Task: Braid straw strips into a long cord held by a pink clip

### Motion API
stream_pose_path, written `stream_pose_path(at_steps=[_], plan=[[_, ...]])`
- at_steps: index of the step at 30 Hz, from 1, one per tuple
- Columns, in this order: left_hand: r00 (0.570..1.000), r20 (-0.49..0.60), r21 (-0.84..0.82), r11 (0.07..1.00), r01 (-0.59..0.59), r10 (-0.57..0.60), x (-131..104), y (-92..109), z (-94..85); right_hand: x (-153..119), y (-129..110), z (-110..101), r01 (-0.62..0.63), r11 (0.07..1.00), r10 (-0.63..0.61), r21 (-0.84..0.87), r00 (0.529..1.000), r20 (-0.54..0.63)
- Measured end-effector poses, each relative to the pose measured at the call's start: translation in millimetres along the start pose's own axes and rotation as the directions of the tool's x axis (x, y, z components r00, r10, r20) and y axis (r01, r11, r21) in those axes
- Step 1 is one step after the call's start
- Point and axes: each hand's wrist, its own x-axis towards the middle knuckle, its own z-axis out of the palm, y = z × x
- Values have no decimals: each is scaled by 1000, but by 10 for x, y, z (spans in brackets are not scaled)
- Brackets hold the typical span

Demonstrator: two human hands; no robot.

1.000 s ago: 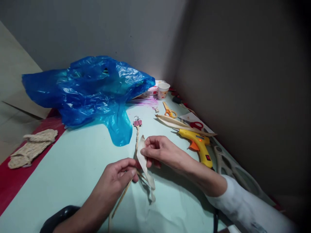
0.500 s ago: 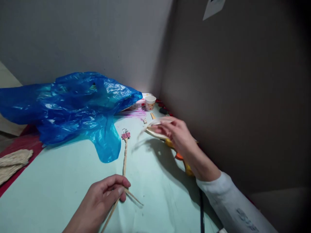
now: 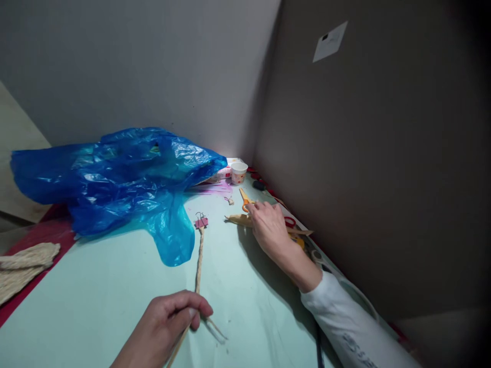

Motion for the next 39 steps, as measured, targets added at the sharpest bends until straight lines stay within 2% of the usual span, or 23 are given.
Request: stream_pose_path(at_steps=[3, 6, 8, 12, 14, 17, 20, 24, 25, 27, 28, 29, 31, 34, 39], plan=[[1000, -23, -37, 999, -4, 4, -8, 13, 18, -12, 15, -42, 9, 1000, -10, -19, 998, -56], [998, -56, -71, 997, -23, 19, -16, 12, 47, -15, 28, -84, 3, 1000, -4, -4, 978, -206], [998, -56, -72, 997, -28, 24, -14, -1, 54, 4, 66, -110, -17, 1000, 14, -9, 965, -260], [999, -26, -53, 998, -39, 38, 14, -47, 32, 50, 218, -148, -194, 980, 183, -55, 971, -156], [999, -10, -40, 998, -46, 45, 28, -63, 22, 55, 279, -133, -215, 974, 210, -64, 974, -81], [999, -22, -48, 998, -47, 46, 32, -63, 28, 54, 282, -63, -120, 991, 122, -50, 992, 25], [998, -61, -87, 996, -28, 23, 16, -44, 48, 60, 214, -29, -42, 999, 43, -29, 998, 46], [998, -61, -104, 995, -10, 4, -5, -11, 52, -4, 114, -195, -2, 1000, 3, 14, 996, -85], [998, -59, -104, 995, -9, 3, -8, -2, 48, -49, 77, -262, 21, 997, -11, 76, 992, -130], [999, -42, -97, 995, 3, -7, -12, 11, 40, -176, -31, -380, 117, 933, -58, 341, 982, -178], [999, -38, -95, 995, 7, -11, -13, 16, 36, -253, -100, -421, 135, 867, -78, 480, 987, -137], [999, -35, -96, 995, 6, -9, -14, 18, 34, -334, -174, -446, 104, 809, -104, 579, 994, -33], [999, -35, -113, 994, 1, -5, -18, 20, 35, -492, -324, -448, 67, 730, -215, 680, 967, 135], [999, -28, -188, 982, 11, -16, -44, 39, 46, -669, -487, -395, 52, 705, -343, 708, 898, 276], [997, 56, -385, 920, 74, -56, -132, 158, 49, -770, -537, -375, 33, 715, -413, 699, 825, 385]])
